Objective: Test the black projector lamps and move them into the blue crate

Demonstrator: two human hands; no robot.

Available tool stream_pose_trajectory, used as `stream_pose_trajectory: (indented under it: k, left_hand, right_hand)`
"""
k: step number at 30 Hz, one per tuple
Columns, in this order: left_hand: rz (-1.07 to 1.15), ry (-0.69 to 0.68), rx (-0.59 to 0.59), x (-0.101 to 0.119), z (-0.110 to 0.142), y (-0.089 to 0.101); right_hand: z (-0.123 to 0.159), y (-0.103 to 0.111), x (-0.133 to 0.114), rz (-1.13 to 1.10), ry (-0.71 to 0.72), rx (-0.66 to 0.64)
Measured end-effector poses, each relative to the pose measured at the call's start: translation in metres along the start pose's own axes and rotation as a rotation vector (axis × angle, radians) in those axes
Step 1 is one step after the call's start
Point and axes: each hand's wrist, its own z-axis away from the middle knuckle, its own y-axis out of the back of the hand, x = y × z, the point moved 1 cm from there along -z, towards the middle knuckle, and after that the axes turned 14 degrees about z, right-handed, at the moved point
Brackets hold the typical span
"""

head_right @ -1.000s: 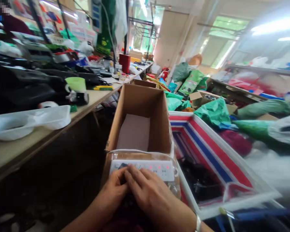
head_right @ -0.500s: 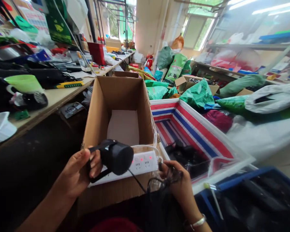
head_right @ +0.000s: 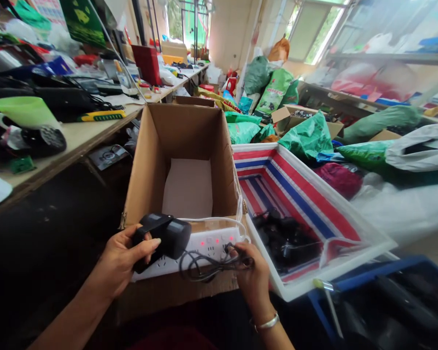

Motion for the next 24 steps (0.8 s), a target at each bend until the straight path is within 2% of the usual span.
stream_pose_trajectory:
  k: [5, 7, 9, 11, 14, 20, 24]
  left_hand:
    - [-0.418, -0.025, -0.057, 0.016, 0.007, 0.023]
    - [-0.477, -0.031, -0.089, 0.021, 0.01, 0.03]
    - [-0.437, -0.028, -0.051, 0.022, 0.012, 0.034]
    - [-0.318, -0.055, 0.042, 0.02, 0.012, 0.035]
    - [-0.001, -0.072, 0.127, 0.017, 0.007, 0.03]
    - [0.74, 0.037, 0.106, 0.008, -0.023, 0.002]
    - [0.877, 0.035, 0.04, 0.0, -0.035, -0.019]
  right_hand:
    - [0.002, 0.001, -0.006, 0.246, 0.267, 0.081]
    - [0.002, -0.002, -0.006, 0.289, 0.29, 0.125]
    - [0.002, -0.003, -0.006, 0.332, 0.32, 0.16]
    - [0.001, -0.004, -0.005, 0.389, 0.36, 0.201]
    - [-0.001, -0.006, -0.004, 0.466, 0.391, 0.218]
    - [-0.001, -0.021, -0.002, 0.442, 0.43, 0.153]
    - [0.002, -0.029, 0.015, 0.407, 0.412, 0.175]
